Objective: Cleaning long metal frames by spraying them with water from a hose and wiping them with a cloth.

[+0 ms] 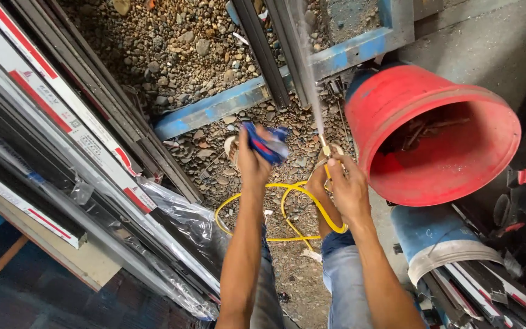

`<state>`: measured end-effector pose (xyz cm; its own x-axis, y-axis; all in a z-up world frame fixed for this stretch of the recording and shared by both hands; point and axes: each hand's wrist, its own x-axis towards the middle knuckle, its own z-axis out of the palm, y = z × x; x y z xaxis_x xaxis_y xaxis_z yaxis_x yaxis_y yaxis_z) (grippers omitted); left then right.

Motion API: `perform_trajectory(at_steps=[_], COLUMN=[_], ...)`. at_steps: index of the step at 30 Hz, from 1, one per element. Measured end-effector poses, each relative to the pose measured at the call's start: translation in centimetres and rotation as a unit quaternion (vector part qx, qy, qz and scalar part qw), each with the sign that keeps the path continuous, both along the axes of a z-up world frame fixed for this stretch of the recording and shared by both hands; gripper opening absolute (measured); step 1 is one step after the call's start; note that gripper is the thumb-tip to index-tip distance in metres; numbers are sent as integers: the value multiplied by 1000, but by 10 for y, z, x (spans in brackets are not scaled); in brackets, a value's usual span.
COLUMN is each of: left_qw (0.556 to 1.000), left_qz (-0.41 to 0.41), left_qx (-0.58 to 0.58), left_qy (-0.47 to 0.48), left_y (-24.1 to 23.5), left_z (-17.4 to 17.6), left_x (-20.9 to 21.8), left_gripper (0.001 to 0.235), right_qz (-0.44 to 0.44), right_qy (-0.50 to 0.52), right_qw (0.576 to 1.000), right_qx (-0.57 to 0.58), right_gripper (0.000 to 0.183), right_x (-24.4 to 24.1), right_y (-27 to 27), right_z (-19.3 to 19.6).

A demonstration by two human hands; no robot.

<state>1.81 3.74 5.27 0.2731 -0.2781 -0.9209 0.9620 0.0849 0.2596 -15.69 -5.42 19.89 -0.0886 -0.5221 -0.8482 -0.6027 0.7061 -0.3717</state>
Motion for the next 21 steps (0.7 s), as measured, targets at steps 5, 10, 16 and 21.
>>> perform_trajectory(at_steps=[5, 10, 16, 21], left_qw=[993, 985, 970, 900], left_qz=[64, 89, -46, -331], left_qx=[-68, -114, -139, 83], left_qy=[-76, -97, -194, -270], left_y=[-42, -71, -66, -90], left_z=[-86, -98, -79, -20], left_x=[65, 68, 25, 0], left_gripper=[45, 32, 64, 64], right_qz=[77, 103, 113, 110], right_qy=[48, 67, 64, 58], right_qw=[996, 991, 992, 992], right_qx=[24, 61, 3, 29], right_gripper=[55, 65, 44, 44], right_x=[14, 24, 31, 31], right_y=[12, 9, -1, 7], right_z=[-20, -70, -94, -84])
